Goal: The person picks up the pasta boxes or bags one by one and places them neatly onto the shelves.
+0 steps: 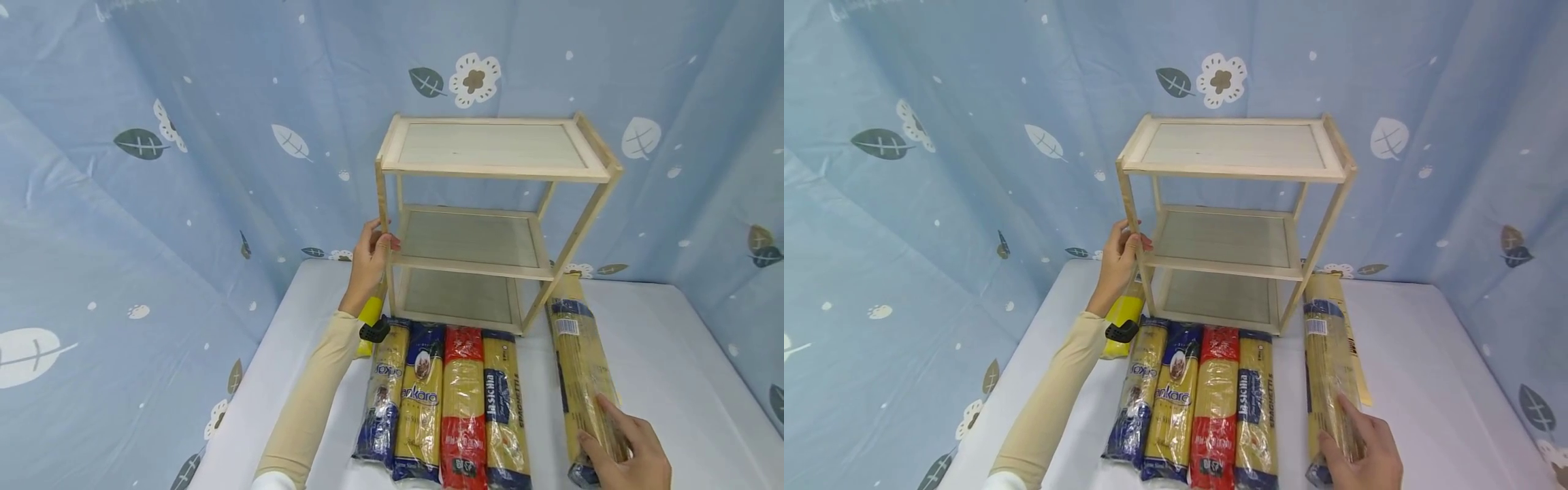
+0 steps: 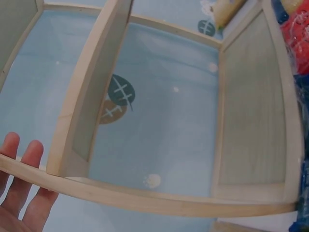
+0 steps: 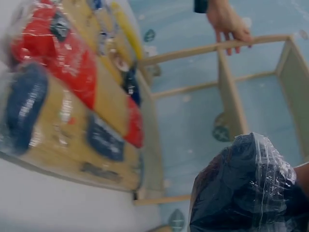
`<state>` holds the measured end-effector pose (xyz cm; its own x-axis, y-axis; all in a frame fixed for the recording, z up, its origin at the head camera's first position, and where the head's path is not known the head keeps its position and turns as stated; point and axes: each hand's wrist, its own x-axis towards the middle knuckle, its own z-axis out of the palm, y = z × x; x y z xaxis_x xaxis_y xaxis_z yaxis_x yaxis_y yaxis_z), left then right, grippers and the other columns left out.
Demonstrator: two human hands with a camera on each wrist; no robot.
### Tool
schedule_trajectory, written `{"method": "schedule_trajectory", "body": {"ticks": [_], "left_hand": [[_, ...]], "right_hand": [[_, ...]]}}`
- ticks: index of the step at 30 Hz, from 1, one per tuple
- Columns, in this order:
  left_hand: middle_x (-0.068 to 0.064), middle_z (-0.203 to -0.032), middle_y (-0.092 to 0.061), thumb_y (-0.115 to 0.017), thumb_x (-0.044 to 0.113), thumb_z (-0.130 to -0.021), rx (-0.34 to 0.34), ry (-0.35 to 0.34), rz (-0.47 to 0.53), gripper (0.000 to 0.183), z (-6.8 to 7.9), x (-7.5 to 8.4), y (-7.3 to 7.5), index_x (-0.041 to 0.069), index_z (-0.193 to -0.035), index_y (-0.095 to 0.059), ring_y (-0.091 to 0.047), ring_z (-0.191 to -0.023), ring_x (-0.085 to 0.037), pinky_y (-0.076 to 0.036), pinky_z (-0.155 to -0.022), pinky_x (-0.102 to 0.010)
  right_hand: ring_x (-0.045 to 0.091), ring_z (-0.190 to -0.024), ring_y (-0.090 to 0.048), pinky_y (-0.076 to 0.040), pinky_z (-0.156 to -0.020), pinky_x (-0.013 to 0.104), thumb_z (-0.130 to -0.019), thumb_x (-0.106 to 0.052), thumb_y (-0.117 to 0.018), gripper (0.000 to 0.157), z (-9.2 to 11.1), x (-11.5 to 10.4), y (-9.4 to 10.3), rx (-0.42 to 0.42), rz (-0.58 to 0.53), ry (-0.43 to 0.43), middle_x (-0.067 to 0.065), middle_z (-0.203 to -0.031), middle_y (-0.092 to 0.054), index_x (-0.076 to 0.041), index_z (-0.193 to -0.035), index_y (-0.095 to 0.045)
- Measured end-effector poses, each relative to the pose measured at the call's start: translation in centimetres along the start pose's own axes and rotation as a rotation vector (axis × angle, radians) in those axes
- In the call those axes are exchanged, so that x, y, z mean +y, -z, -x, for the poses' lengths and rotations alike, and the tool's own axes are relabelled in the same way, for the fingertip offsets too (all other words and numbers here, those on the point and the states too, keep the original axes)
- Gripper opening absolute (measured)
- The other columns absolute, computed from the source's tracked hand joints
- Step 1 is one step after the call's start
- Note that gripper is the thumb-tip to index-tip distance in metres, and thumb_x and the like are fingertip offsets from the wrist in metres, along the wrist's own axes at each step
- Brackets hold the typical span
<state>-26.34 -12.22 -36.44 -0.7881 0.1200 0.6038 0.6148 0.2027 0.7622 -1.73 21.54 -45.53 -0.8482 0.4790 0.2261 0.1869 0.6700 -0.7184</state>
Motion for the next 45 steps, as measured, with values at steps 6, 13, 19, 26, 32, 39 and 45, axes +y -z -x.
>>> {"method": "schedule_trajectory", "body": {"ticks": [6,13,19,26,32,39,45], "left_hand": [[-0.032,-0.095,-0.059,-0.038,-0.002,-0.100,-0.002,0.025,0.025,0.029,0.1,0.0,0.2,-0.008,-0.128,-0.044,-0.061,-0.087,-0.044,-0.047,-0.084,-0.054],[-0.033,-0.096,-0.060,-0.038,-0.002,-0.100,-0.009,0.017,0.023,0.030,0.0,0.0,0.4,-0.011,-0.128,-0.043,-0.061,-0.087,-0.044,-0.048,-0.086,-0.049],[-0.033,-0.097,-0.059,-0.038,0.000,-0.101,-0.014,0.036,0.034,0.030,0.0,0.0,0.4,-0.011,-0.129,-0.043,-0.061,-0.088,-0.044,-0.048,-0.086,-0.049],[-0.033,-0.095,-0.059,-0.038,-0.002,-0.101,-0.012,0.015,0.027,0.030,-0.1,0.1,0.2,-0.012,-0.128,-0.044,-0.061,-0.087,-0.044,-0.048,-0.086,-0.049],[-0.033,-0.095,-0.059,-0.039,-0.001,-0.100,-0.006,0.024,0.026,0.030,-0.1,0.0,0.2,-0.010,-0.128,-0.044,-0.061,-0.087,-0.044,-0.048,-0.086,-0.048],[-0.033,-0.094,-0.059,-0.039,-0.002,-0.100,-0.006,0.012,0.032,0.029,-0.1,0.0,0.1,-0.011,-0.128,-0.044,-0.061,-0.086,-0.044,-0.048,-0.085,-0.049],[-0.031,-0.093,-0.060,-0.039,-0.002,-0.100,0.008,0.011,0.016,0.028,0.0,-0.2,-0.1,-0.010,-0.127,-0.046,-0.061,-0.085,-0.042,-0.048,-0.086,-0.048]], "right_hand": [[0.012,-0.079,-0.041,-0.040,-0.069,0.034,-0.074,0.003,-0.075,0.055,-1.3,-1.1,1.6,0.003,0.007,-0.041,0.017,-0.103,-0.054,-0.002,-0.127,-0.060],[0.007,-0.064,-0.028,-0.022,-0.056,0.022,-0.073,0.006,-0.076,0.053,-3.0,-2.8,3.6,0.078,-0.017,0.050,0.009,-0.094,-0.054,-0.004,-0.123,-0.063],[-0.008,-0.073,-0.036,-0.029,-0.054,0.006,-0.074,0.005,-0.076,0.055,-4.8,-3.9,5.1,0.061,-0.049,0.080,0.012,-0.100,-0.054,-0.004,-0.126,-0.061],[-0.021,-0.077,-0.034,-0.031,-0.051,0.002,-0.076,0.004,-0.076,0.056,-6.6,-4.9,6.4,0.057,-0.034,0.121,0.019,-0.108,-0.057,-0.004,-0.128,-0.059],[0.028,-0.107,-0.060,-0.041,-0.070,0.005,-0.080,-0.001,-0.074,0.055,-8.1,-5.8,7.6,0.066,-0.043,0.137,0.023,-0.124,-0.056,-0.007,-0.132,-0.057],[0.043,-0.111,-0.055,-0.041,-0.063,0.001,-0.081,0.005,-0.069,0.058,-9.9,-6.6,8.8,0.093,-0.103,0.124,0.023,-0.132,-0.051,-0.011,-0.135,-0.053],[0.017,-0.110,-0.055,-0.036,-0.059,-0.002,-0.083,0.006,-0.067,0.061,-11.6,-6.9,9.5,0.115,-0.141,0.142,0.025,-0.132,-0.049,-0.019,-0.137,-0.051]]}}
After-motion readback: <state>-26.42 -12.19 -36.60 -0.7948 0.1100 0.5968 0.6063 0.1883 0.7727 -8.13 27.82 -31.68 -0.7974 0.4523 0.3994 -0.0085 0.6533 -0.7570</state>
